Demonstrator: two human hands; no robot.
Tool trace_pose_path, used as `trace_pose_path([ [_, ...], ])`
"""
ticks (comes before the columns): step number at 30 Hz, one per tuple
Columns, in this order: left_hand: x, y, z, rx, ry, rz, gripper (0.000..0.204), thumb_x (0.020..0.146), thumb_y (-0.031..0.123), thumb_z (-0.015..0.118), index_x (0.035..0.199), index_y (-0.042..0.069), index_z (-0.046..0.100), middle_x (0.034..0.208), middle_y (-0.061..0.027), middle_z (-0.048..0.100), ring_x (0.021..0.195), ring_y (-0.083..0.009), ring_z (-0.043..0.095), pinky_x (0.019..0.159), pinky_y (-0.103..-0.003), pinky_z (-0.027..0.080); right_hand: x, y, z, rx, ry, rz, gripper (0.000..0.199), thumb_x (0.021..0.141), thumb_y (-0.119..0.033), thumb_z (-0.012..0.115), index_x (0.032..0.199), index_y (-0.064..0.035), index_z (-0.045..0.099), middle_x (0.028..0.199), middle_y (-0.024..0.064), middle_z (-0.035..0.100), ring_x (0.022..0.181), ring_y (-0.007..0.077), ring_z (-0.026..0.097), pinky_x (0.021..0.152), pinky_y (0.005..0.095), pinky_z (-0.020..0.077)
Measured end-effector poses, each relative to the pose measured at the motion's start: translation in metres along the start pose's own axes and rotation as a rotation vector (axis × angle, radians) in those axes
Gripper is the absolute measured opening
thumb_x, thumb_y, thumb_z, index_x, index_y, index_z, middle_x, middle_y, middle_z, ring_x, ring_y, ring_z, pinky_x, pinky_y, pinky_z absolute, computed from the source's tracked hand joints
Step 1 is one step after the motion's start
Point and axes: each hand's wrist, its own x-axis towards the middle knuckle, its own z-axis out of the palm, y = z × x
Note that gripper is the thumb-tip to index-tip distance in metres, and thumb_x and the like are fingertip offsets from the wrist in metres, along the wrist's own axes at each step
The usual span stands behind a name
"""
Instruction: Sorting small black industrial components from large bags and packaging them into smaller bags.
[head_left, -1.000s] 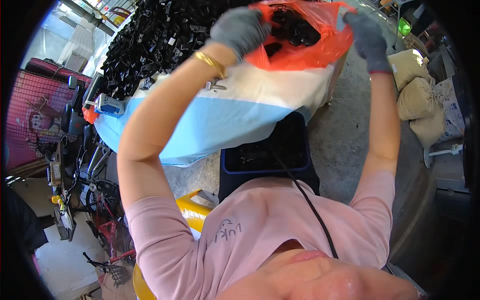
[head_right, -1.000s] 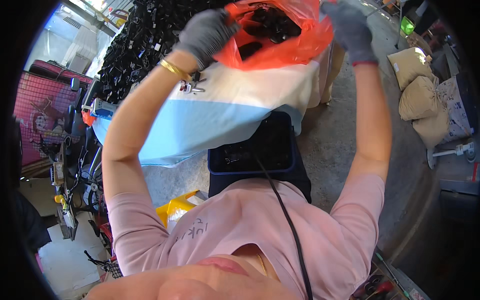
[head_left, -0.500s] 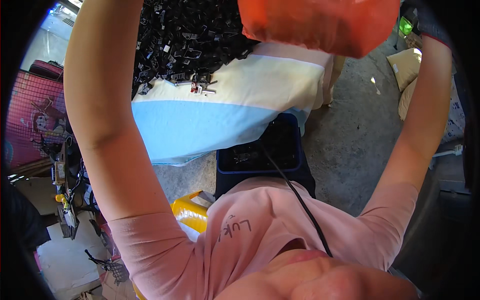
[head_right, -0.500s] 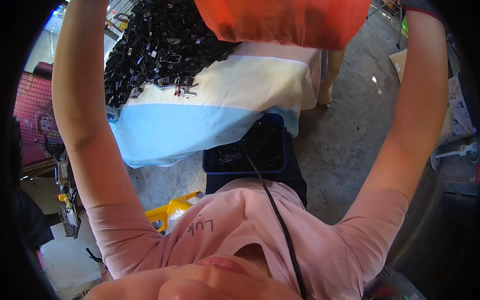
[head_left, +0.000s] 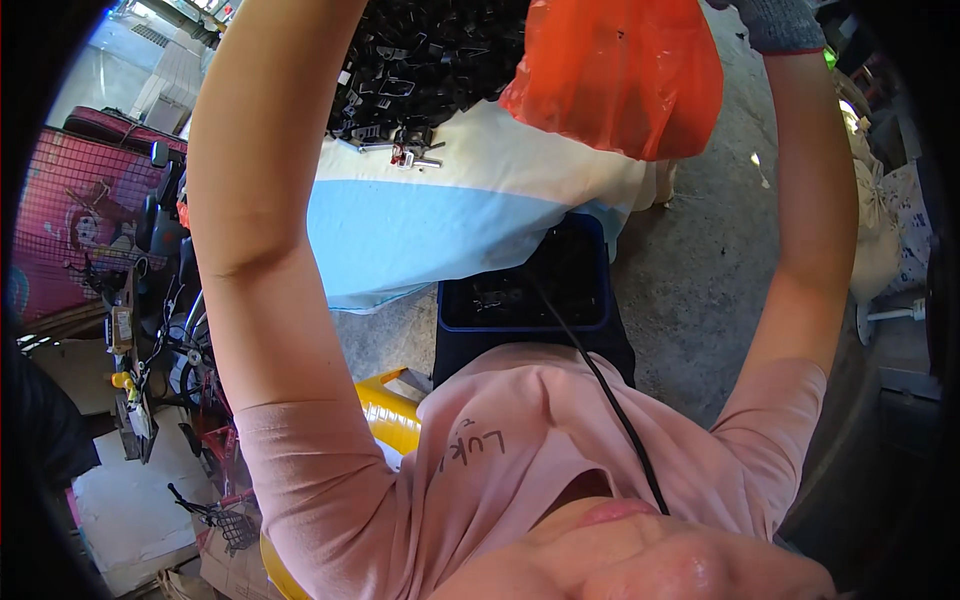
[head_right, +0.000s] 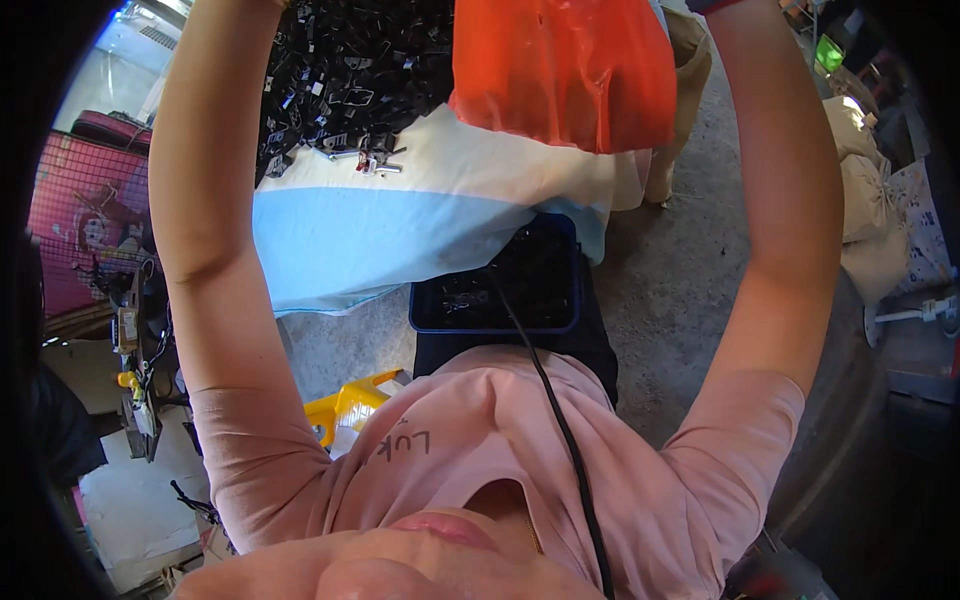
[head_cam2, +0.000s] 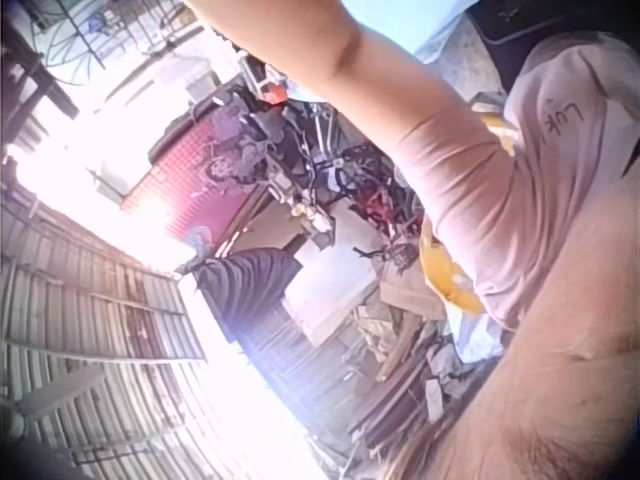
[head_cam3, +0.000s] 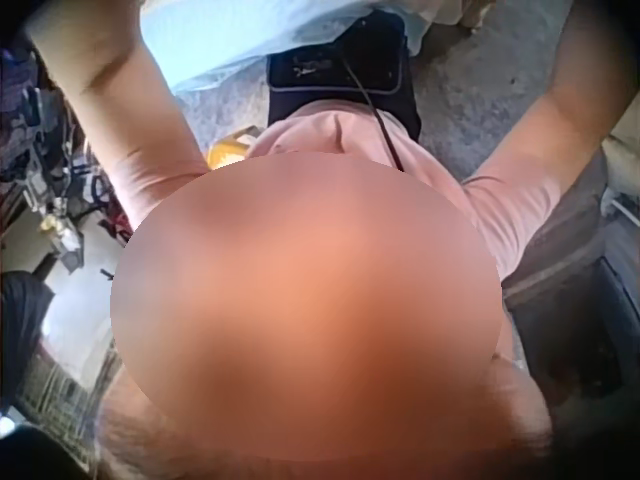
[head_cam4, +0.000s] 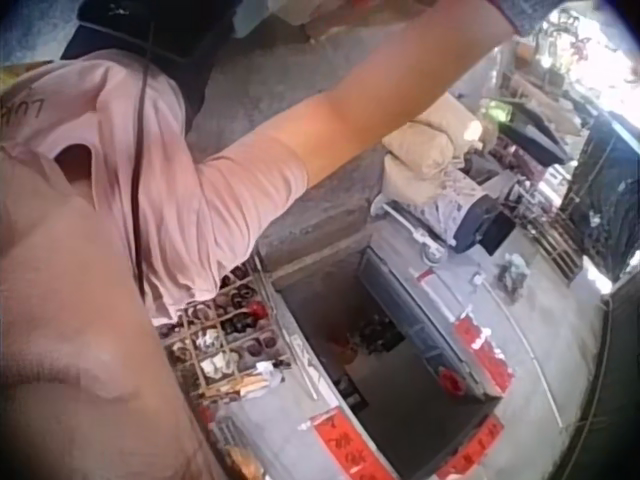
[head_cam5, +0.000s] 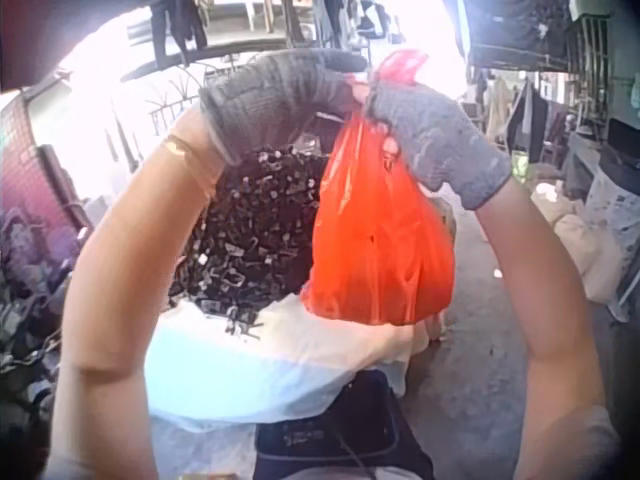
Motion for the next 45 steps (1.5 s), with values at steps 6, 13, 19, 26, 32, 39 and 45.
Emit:
trace_pose_path([
  [6,-0.023,-0.008,0.019,0.834,0.325,-0.125,0.022,0.075,0.023,0.066,0.079,0.002,0.066,0.061,-0.0107,0.061,0.06,-0.022,0.059,0.057,-0.031,0.047,-0.015,-0.003,0.031,-0.398,-0.119,-0.054,0.019,0.089,-0.022,0.047,0.093,-0.0067,0.059,0.067,0.003,0.055,0.055,0.0123,0.053,0.054,0.0245,0.0438],
  [13,-0.073,-0.06,0.07,1.45,0.698,0.761,0.023,0.07,0.013,0.063,0.093,0.01,0.06,0.081,-0.0069,0.055,0.071,-0.0211,0.058,0.058,-0.031,0.049,0.003,0.042,0.014,0.352,-0.321,0.021,0.016,0.086,-0.016,0.051,0.093,-0.0026,0.058,0.079,0.0041,0.06,0.075,0.0089,0.056,0.065,0.0207,0.0447],
  [19,-0.09,-0.031,0.07,1.172,0.211,0.688,0.044,0.067,0.005,0.063,0.11,0.006,0.055,0.1,-0.0115,0.055,0.085,-0.0251,0.057,0.07,-0.032,0.05,-0.028,0.024,0.002,0.327,-0.623,-0.02,0.018,0.077,-0.009,0.06,0.092,-0.0005,0.058,0.088,0.0066,0.06,0.079,0.0146,0.056,0.072,0.0224,0.0446],
  [26,-0.079,-0.07,0.07,-0.098,0.234,0.104,0.051,0.077,0.002,0.06,0.122,0.002,0.039,0.113,-0.0061,0.05,0.104,-0.0144,0.048,0.088,-0.027,0.04,-0.034,0.031,0.008,-0.433,-0.276,-0.788,0.014,0.071,-0.008,0.064,0.083,-0.003,0.06,0.081,0.0091,0.06,0.076,0.0198,0.058,0.067,0.0274,0.0457],
  [32,-0.08,-0.059,0.058,-1.327,-0.095,-0.278,0.035,0.085,0.004,0.052,0.119,0.003,0.045,0.108,-0.0059,0.055,0.102,-0.0151,0.052,0.091,-0.027,0.041,-0.028,0.067,0.015,-0.803,0.19,-1.04,0.006,0.064,-0.009,0.062,0.067,-0.011,0.058,0.074,0.0037,0.057,0.071,0.0216,0.057,0.063,0.0312,0.0451],
  [39,-0.084,-0.082,0.045,-0.824,0.025,-0.315,0.023,0.085,0.011,0.056,0.105,0.002,0.056,0.097,-0.0025,0.06,0.088,-0.0093,0.054,0.079,-0.024,0.045,-0.029,0.078,0.015,-0.717,0.062,-1.088,0.007,0.068,-0.009,0.061,0.075,-0.0111,0.059,0.083,0.0053,0.057,0.078,0.0226,0.057,0.067,0.0326,0.045],
  [45,-0.084,-0.116,0.031,0.256,0.295,-0.361,0.015,0.079,0.012,0.063,0.09,0.001,0.06,0.081,-0.0053,0.061,0.075,-0.0084,0.054,0.067,-0.022,0.046,-0.025,0.136,-0.004,-0.569,0.034,-1.155,0.024,0.081,-0.011,0.054,0.105,-0.008,0.057,0.097,0.0095,0.061,0.085,0.0236,0.06,0.072,0.0325,0.0466],
])
